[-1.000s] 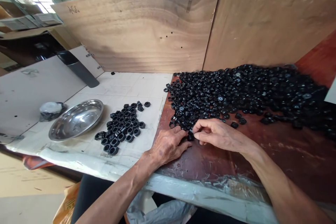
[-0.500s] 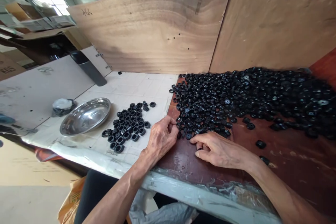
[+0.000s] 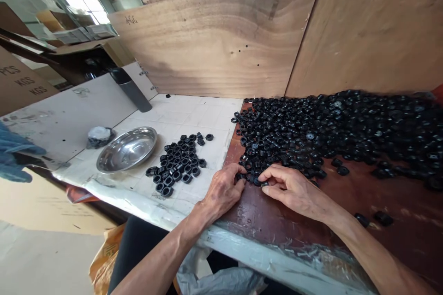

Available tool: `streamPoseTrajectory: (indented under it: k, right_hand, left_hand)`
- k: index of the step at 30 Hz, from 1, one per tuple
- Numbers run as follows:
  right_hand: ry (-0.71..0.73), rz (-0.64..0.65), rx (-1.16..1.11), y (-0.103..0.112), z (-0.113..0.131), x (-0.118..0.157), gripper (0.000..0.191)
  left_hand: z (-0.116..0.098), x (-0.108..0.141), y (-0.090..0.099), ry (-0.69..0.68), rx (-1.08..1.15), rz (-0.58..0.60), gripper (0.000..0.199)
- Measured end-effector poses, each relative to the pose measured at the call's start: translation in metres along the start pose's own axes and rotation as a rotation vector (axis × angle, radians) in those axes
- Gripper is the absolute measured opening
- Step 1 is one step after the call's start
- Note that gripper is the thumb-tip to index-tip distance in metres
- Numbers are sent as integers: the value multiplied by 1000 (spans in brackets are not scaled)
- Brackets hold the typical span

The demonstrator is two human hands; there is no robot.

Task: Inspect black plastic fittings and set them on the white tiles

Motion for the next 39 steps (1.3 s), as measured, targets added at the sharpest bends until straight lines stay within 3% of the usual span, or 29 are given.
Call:
streamPoseTrajectory:
  k: [3, 6, 10, 14, 18, 24, 29, 35, 39]
  right_hand:
    - [-39, -40, -161, -4, -2, -2, 20]
    - [-87, -83, -324, -7, -5, -4, 29]
    - [-57, -66, -501, -10, -4, -8, 39]
    - [-45, -18, -564, -15, -1, -9, 35]
    - [4, -11, -574, -19, 1, -8, 24]
    - [101, -177, -306, -18, 0, -7, 14]
    - [193, -217, -98, -17, 10, -4, 9]
    - [194, -244, -55, -14, 14, -2, 8]
    - [142, -297, -151, -12, 10, -2, 9]
  left_hand:
    - [-1, -1, 4, 136, 382, 21, 22]
    - [-8, -2, 3, 206, 814, 118, 27]
    - [-12, -2, 2, 211, 1067, 196, 30]
    - [-10, -2, -1, 232, 1111, 219, 30]
    - [-10, -2, -1, 241, 1077, 162, 34]
    - [-15, -1, 3, 231, 952, 49, 33]
    - [-23, 0, 9, 160, 871, 52, 32]
    - [-24, 2, 6, 224, 885, 76, 34]
    - [-28, 2, 6, 201, 883, 62, 33]
Point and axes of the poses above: each hand's wrist, its own x-axis away from the middle knuckle, its own y-axis out of the back of the hand, z = x × y, the point moved 4 cm from there along -x, towards the middle knuckle, and after that the axes turned 6 degrees about z, right-handed, at the moved point
